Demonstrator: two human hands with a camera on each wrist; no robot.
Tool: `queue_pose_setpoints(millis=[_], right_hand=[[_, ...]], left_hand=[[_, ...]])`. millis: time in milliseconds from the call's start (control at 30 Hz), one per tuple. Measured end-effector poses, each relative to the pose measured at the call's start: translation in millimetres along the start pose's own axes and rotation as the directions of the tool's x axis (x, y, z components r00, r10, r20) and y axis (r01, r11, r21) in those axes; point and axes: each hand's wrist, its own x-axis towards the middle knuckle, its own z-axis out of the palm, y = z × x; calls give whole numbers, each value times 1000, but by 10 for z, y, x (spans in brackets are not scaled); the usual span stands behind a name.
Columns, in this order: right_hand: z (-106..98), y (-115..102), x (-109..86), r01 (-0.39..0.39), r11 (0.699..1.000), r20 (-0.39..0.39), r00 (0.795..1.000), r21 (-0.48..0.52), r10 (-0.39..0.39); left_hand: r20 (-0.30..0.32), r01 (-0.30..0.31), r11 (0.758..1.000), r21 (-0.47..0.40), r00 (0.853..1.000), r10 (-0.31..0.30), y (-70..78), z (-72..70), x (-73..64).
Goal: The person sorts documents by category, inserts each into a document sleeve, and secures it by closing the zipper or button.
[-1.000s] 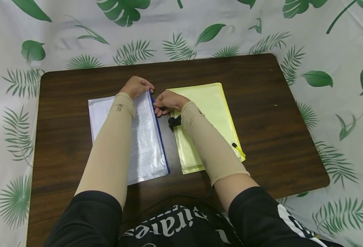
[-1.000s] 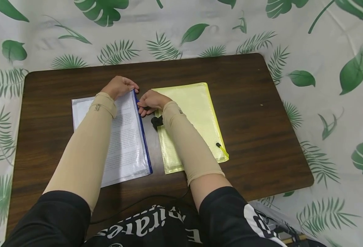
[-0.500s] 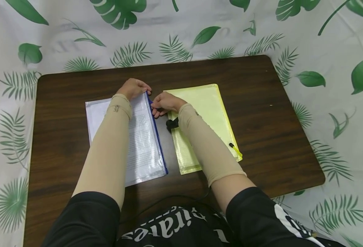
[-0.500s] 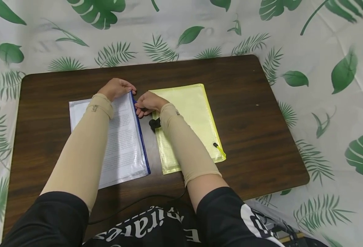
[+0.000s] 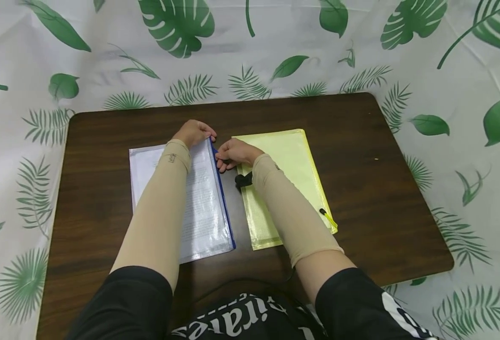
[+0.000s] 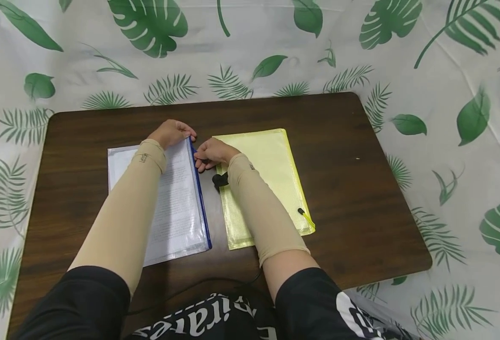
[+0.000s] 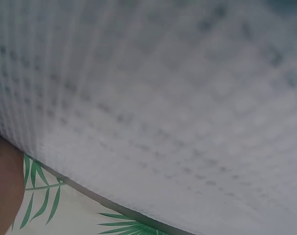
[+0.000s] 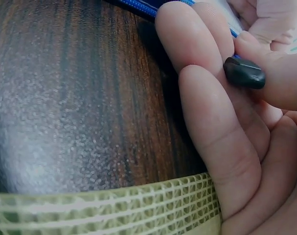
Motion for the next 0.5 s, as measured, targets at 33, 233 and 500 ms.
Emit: queue_pose_setpoints(millis=[33,233,500], right_hand=[[-12,5,-20,-5,1000,-3,1000,-3,5],[-8,53,-65,6,1000,3,1000,14,-6],[73,36,-123,30,999,69,997,-22,-28]], left_hand=[[2,-8,1000,10,1000,8,15,14,1],[-15,-54,999,-7,998,53,-2,74,-24],[-33,-64,998,-1,997,64,-75,41,-38]])
